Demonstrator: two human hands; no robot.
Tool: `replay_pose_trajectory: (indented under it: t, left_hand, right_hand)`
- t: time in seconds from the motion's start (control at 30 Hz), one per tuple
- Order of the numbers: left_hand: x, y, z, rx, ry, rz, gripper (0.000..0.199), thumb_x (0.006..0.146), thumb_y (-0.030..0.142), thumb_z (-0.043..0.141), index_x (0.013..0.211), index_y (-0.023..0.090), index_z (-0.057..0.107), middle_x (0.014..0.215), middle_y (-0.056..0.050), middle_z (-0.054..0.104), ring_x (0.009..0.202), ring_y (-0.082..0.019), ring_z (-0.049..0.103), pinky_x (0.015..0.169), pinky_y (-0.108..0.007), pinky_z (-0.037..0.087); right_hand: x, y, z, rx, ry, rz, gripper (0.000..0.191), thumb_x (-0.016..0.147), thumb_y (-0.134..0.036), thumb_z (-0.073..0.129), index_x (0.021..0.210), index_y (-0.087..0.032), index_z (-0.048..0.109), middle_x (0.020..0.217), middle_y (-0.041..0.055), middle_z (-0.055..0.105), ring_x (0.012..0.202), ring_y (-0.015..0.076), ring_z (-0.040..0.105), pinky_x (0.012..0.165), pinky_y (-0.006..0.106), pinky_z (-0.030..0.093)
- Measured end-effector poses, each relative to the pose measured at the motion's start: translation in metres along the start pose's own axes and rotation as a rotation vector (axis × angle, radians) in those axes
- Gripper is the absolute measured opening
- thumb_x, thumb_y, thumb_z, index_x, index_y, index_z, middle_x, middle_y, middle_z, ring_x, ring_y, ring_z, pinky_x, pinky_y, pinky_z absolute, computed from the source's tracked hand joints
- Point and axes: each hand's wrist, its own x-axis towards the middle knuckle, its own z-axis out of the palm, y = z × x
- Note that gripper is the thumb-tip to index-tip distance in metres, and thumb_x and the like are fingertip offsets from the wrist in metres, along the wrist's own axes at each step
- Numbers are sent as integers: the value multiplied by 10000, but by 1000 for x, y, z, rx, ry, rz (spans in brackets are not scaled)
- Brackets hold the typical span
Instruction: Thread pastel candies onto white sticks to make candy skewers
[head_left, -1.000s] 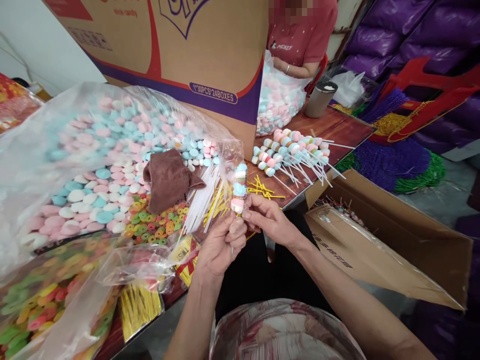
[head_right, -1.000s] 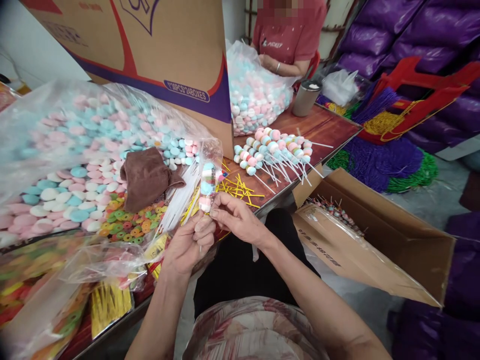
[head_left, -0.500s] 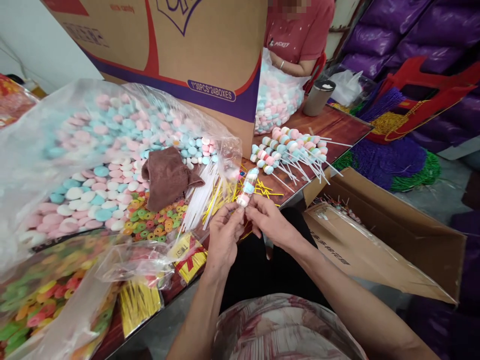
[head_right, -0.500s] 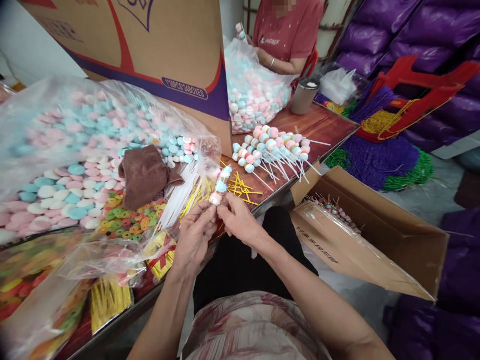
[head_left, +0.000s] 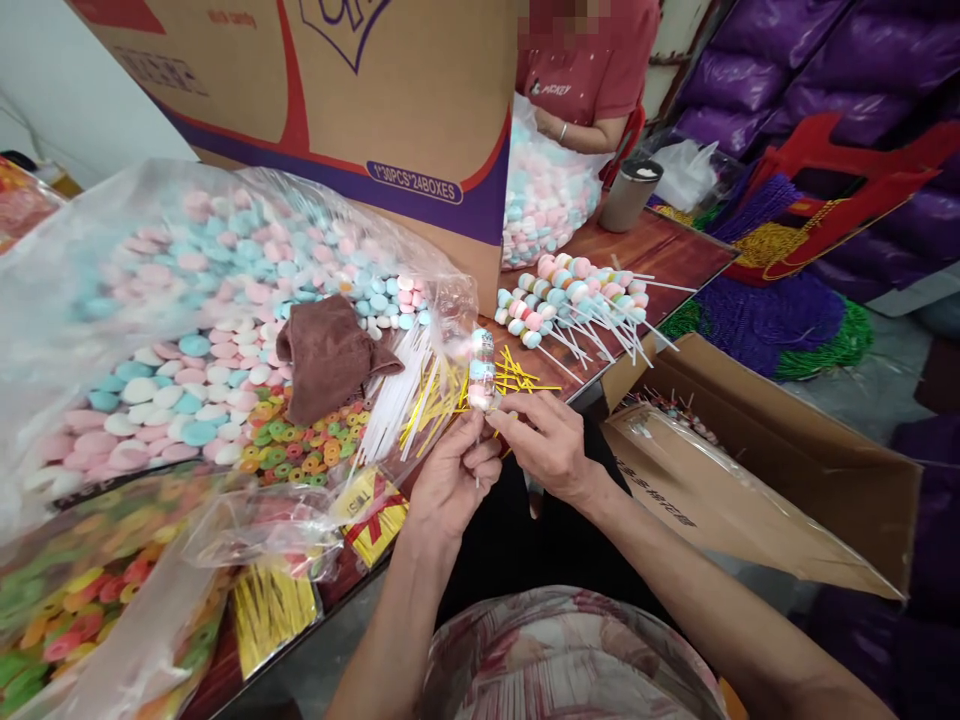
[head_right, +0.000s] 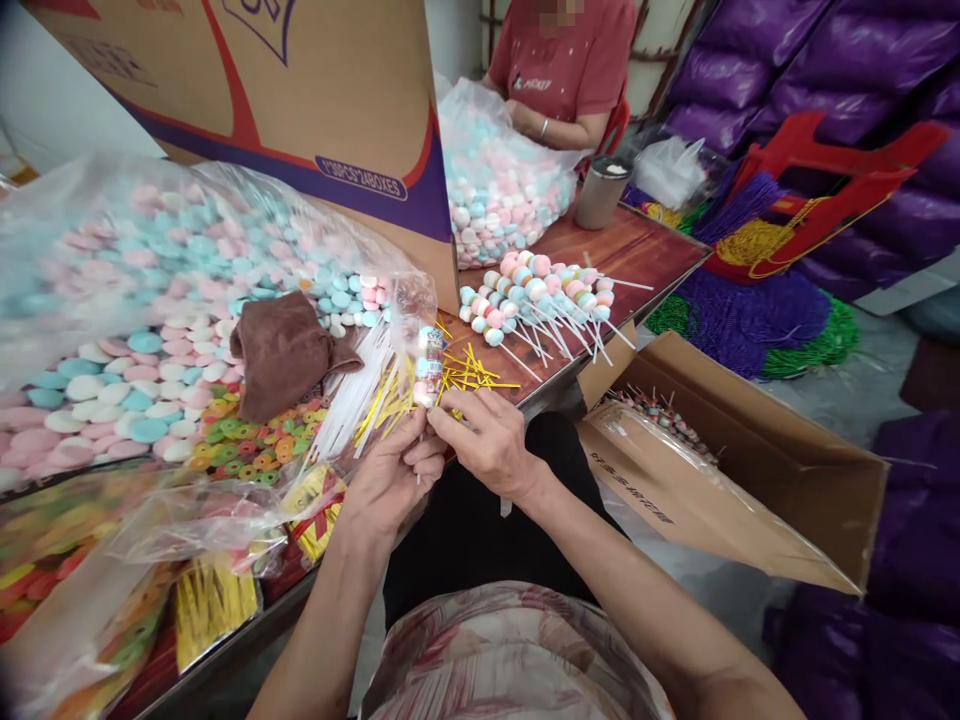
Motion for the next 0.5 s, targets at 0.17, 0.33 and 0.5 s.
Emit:
replay_pose_trajectory:
  t: [0.17, 0.33, 0.5]
  left_hand:
    - [4, -12, 1, 125, -15, 174, 277, 701, 210, 841, 877, 175, 629, 718, 48, 556, 533, -26, 458, 491, -134, 389]
    - [4, -9, 4, 301, -164, 339, 326, 785, 495, 740, 877, 186, 692, 978, -46, 673, 916, -173, 616, 827, -303, 501]
    - [-11, -4, 8, 772, -125, 610, 497, 919, 585, 499, 733, 187, 731, 894, -76, 685, 1023, -222, 586, 1001, -345, 397]
  right_hand:
    - [8, -11, 3, -17, 59, -7, 186, 945, -141, 464, 868, -199, 624, 869, 98, 671, 804, 201, 581, 748, 337, 450]
    - [11, -28, -4, 343, 49, 368, 173, 949, -182, 462, 789, -204, 527, 768, 25, 555, 728, 162, 521, 703, 300, 436]
    - [20, -35, -26, 570, 42, 521, 161, 931, -189, 517, 773, -199, 544, 744, -9, 540, 688, 133, 509, 656, 262, 417]
